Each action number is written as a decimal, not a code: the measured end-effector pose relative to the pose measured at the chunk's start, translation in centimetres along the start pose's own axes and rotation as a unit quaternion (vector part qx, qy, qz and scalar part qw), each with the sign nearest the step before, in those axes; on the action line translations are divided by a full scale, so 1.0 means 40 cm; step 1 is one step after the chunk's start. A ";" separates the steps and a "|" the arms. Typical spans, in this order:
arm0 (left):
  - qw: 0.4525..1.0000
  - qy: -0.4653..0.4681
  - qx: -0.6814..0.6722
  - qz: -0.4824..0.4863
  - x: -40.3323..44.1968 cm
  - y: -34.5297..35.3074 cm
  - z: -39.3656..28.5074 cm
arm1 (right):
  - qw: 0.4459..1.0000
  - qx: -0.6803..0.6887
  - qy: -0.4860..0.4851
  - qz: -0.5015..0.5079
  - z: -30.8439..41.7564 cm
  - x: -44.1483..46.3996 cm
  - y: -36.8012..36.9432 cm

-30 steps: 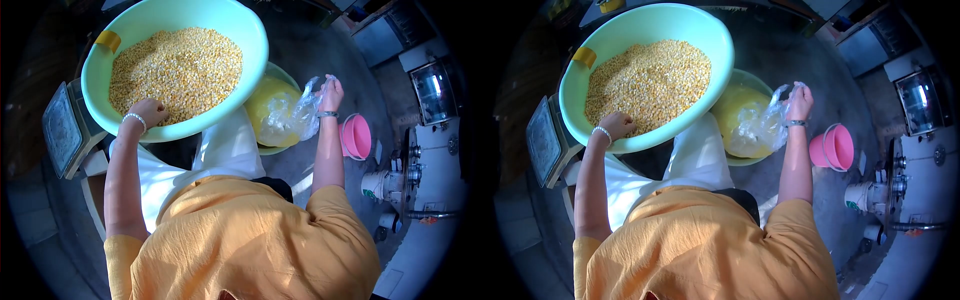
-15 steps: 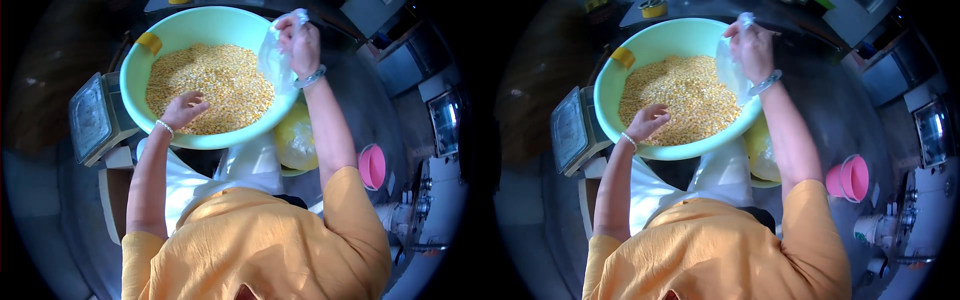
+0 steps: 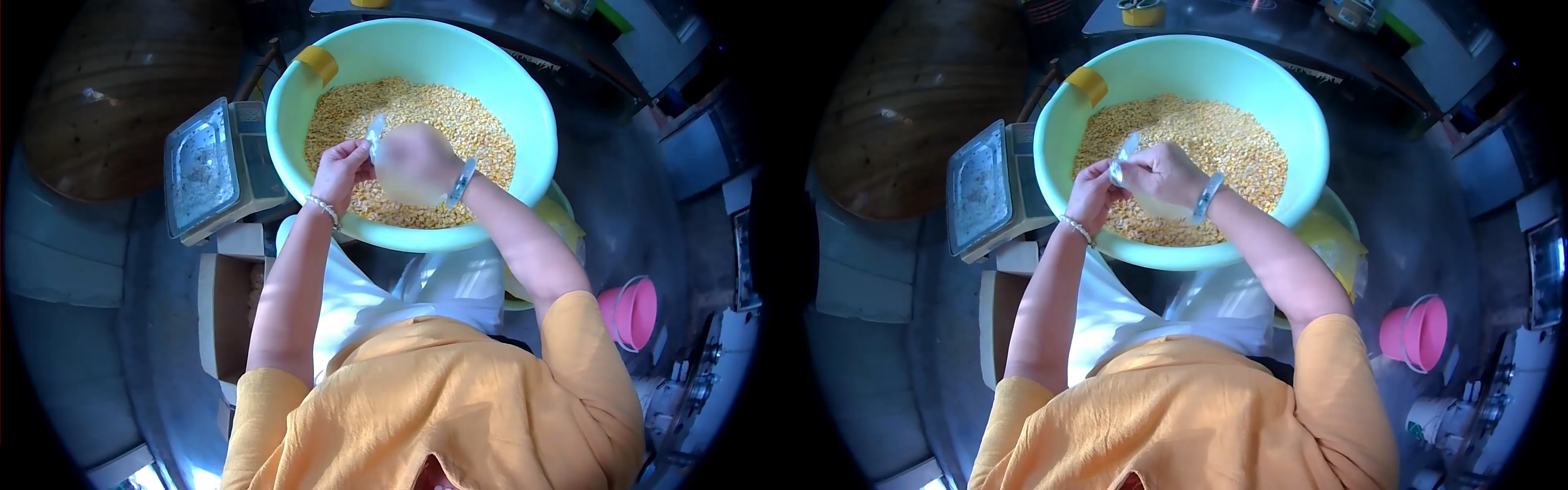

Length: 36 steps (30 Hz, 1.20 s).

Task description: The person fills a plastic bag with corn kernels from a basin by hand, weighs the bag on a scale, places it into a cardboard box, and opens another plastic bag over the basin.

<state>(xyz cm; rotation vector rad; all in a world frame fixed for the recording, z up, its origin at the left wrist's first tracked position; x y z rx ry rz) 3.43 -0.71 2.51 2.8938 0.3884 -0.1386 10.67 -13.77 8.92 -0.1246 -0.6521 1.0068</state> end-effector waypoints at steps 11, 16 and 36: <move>0.986 0.002 -0.138 -0.089 -0.005 -0.010 -0.029 | 0.936 -0.326 0.072 0.113 0.022 -0.203 -0.161; 0.971 0.023 0.224 -0.084 -0.001 0.038 -0.017 | 0.959 -0.270 0.079 0.039 0.053 -0.286 -0.239; 0.960 -0.021 0.262 -0.097 -0.003 0.027 0.001 | 0.746 -0.165 0.634 -0.116 -0.205 -0.978 -0.281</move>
Point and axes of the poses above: each hand's wrist, its own x-axis towards the middle knuckle, its own y-axis out of the palm, z = x × y, the point moved 3 cm from there along x, towards the middle knuckle, and after that the axes turned 11 degrees about x, right-handed, at the moved point
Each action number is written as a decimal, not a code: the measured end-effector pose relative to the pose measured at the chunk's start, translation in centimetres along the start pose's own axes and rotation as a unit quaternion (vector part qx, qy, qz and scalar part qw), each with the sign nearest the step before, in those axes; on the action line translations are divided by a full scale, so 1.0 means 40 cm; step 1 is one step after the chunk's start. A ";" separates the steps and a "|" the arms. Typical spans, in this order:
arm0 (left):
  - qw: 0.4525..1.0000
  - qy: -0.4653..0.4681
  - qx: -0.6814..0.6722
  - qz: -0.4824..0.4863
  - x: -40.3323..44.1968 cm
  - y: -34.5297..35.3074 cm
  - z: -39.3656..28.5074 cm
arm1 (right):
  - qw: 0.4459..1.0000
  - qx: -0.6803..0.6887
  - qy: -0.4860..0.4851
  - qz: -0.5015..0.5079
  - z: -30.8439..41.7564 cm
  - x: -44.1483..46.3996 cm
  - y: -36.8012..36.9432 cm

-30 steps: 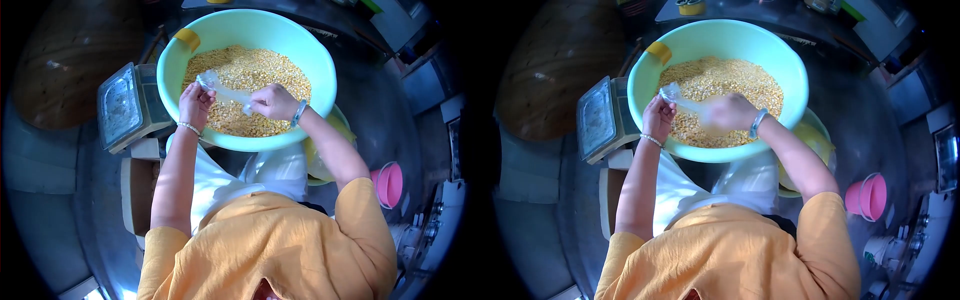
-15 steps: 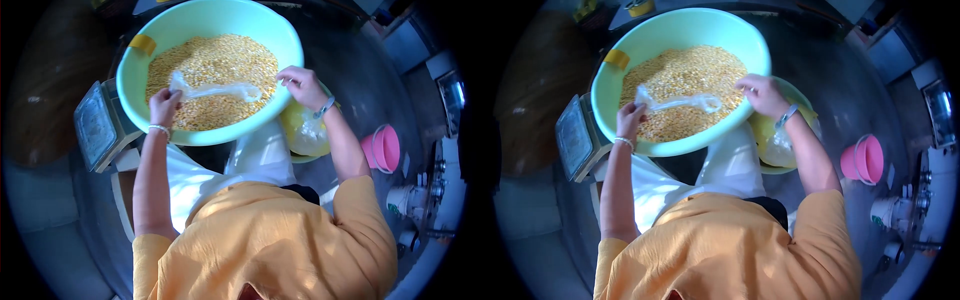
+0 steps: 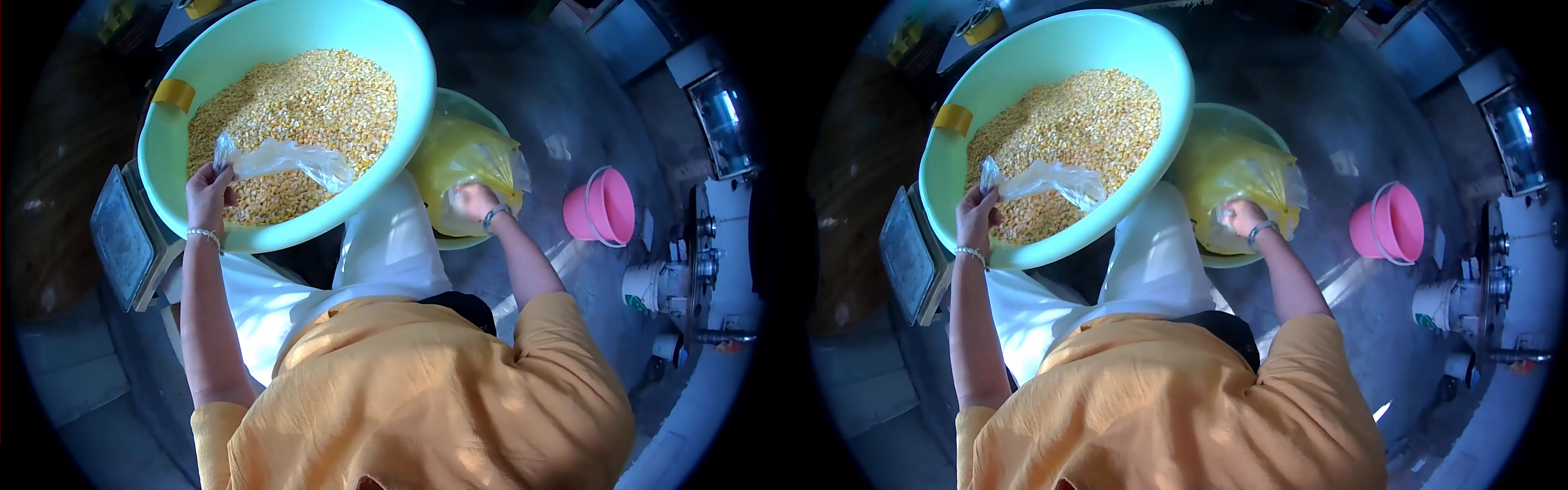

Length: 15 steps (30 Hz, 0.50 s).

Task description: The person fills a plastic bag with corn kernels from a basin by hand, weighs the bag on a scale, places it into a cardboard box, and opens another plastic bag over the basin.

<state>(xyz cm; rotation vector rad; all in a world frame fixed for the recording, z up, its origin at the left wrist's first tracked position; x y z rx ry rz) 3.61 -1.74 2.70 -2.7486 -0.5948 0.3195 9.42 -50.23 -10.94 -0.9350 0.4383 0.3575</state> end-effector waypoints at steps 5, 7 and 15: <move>1.000 0.001 0.017 0.004 0.009 -0.002 0.015 | 0.993 -0.113 -0.017 -0.022 -0.112 0.059 0.106; 1.000 -0.001 0.010 0.003 0.008 0.002 0.010 | 0.990 -0.091 -0.064 -0.086 -0.126 0.086 0.120; 0.997 -0.012 0.070 0.031 0.010 0.023 -0.005 | 0.992 -0.121 0.026 -0.034 -0.108 0.229 0.084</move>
Point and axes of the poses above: each hand's wrist, its own x-axis towards the middle knuckle, its own y-axis out of the palm, z = x × y, the point moved 3 cm from there along x, towards the middle knuckle, and after that the axes turned 11 degrees about x, right-handed, at the moved point
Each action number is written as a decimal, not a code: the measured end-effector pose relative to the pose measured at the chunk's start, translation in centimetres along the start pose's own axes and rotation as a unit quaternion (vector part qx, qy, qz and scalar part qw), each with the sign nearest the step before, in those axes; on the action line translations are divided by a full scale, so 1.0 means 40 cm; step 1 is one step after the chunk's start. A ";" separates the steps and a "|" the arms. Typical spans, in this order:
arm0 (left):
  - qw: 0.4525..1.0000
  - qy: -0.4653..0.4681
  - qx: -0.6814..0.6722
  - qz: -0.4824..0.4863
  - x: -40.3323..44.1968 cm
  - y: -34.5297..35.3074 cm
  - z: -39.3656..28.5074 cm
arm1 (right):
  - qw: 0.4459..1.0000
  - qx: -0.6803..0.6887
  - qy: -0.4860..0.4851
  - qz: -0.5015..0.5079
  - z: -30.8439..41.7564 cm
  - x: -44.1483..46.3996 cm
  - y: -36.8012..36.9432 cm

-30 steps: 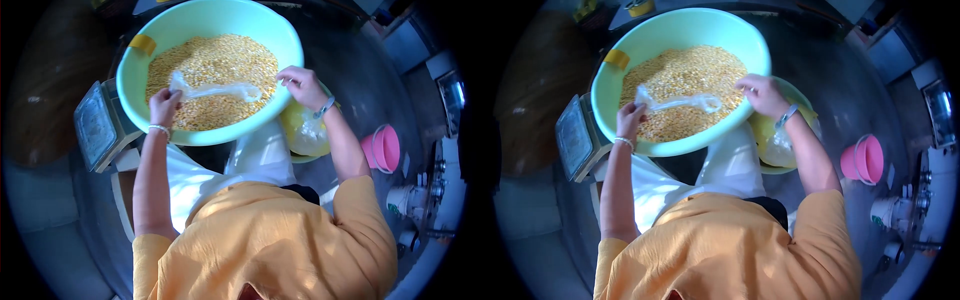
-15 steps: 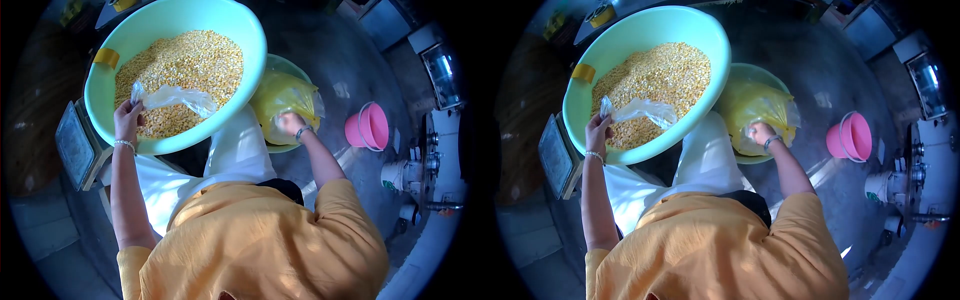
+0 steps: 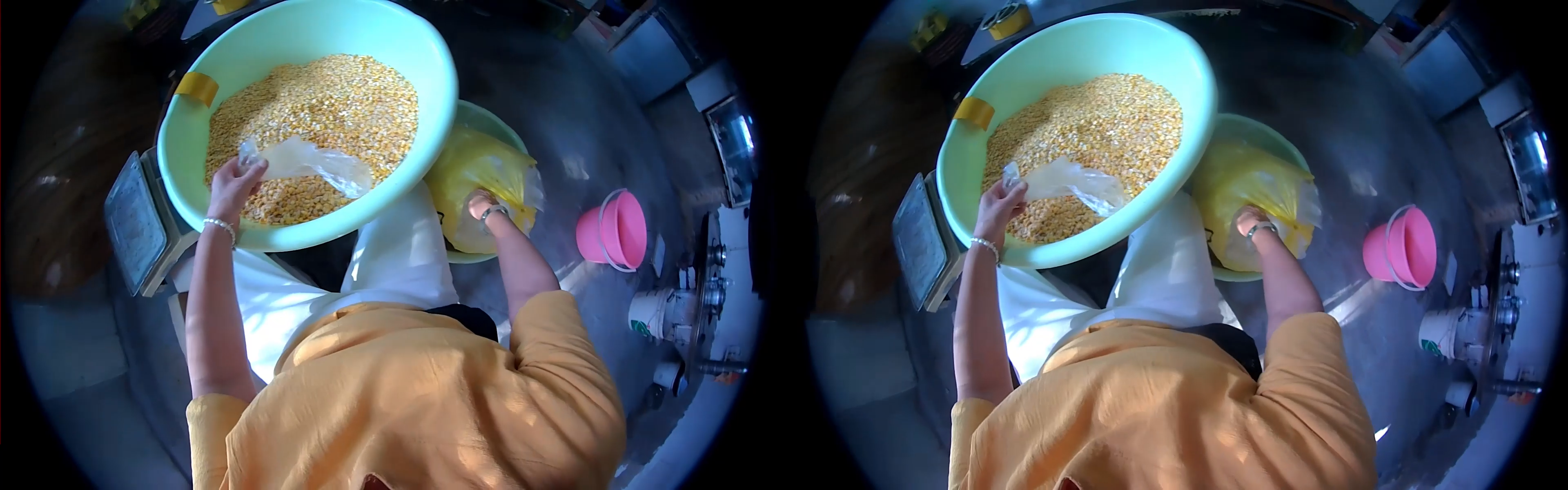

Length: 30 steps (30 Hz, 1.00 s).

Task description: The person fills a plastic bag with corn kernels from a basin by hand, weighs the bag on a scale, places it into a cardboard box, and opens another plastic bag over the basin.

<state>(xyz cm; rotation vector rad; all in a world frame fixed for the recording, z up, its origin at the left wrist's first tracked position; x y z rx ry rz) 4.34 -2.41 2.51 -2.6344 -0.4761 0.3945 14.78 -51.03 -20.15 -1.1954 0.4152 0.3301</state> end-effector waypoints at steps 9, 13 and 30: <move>0.997 0.022 -0.052 -0.045 0.014 -0.014 0.037 | 0.982 -0.095 -0.161 0.034 0.192 -0.277 -0.213; 0.995 0.036 -0.060 -0.066 0.014 -0.016 0.041 | 0.975 0.113 -0.189 0.027 0.311 -0.340 -0.366; 0.972 0.087 -0.219 -0.022 -0.019 -0.028 0.014 | 0.861 -0.061 -0.500 -0.066 1.045 -0.305 -0.227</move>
Point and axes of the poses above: each hand's wrist, its own x-axis towards the middle knuckle, its own y-axis out of the palm, z = x × y, the point moved 3 cm from there along x, towards the middle knuckle, and after that the axes turned 11 degrees about x, right-handed, at the moved point
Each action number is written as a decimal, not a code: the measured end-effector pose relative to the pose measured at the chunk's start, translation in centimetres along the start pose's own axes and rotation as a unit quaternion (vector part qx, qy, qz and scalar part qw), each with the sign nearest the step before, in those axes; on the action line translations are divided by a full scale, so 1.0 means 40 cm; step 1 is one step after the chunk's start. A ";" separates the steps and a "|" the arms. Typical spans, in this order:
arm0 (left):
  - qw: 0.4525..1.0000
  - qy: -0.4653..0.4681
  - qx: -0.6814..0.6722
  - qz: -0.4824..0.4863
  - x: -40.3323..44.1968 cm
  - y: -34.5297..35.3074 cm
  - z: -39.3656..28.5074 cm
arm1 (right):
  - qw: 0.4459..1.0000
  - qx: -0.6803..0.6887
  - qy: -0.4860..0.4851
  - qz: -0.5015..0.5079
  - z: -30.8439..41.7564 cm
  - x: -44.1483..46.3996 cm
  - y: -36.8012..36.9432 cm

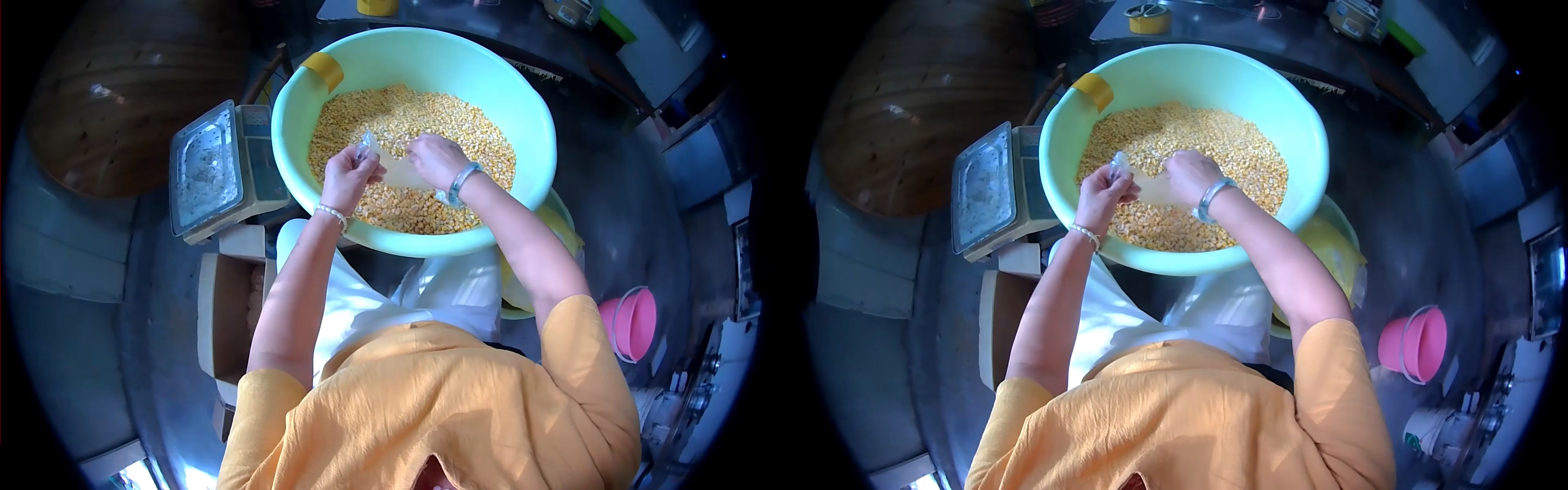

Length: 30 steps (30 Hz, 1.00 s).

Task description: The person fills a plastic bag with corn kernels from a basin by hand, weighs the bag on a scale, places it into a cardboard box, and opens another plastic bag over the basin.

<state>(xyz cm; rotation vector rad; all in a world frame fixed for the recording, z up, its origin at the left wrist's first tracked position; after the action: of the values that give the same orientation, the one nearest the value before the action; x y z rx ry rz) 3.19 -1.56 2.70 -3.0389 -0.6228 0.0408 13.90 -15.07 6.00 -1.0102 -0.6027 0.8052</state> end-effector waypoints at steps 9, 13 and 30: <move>0.869 0.056 0.489 -0.046 -0.012 0.009 -0.023 | 0.983 0.126 0.061 -0.121 -0.056 0.033 -0.023; 0.827 0.087 0.555 -0.038 -0.037 0.011 -0.102 | 0.988 0.081 0.051 -0.117 -0.065 0.020 -0.055; 0.818 0.045 0.573 -0.031 0.053 -0.027 -0.003 | 0.989 0.148 -0.009 -0.008 -0.023 0.011 -0.042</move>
<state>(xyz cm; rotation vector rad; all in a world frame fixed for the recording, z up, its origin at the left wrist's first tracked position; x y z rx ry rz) 4.71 0.25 2.85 -1.8283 -0.4334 0.1892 15.36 -15.67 7.17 -0.7264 -0.4882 0.8612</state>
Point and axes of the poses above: each hand's wrist, its own x-axis towards the middle knuckle, its own y-axis out of the palm, z = x × y, the point moved 3 cm from there along x, towards the middle knuckle, and after that the axes turned 11 degrees about x, right-handed, at the moved point
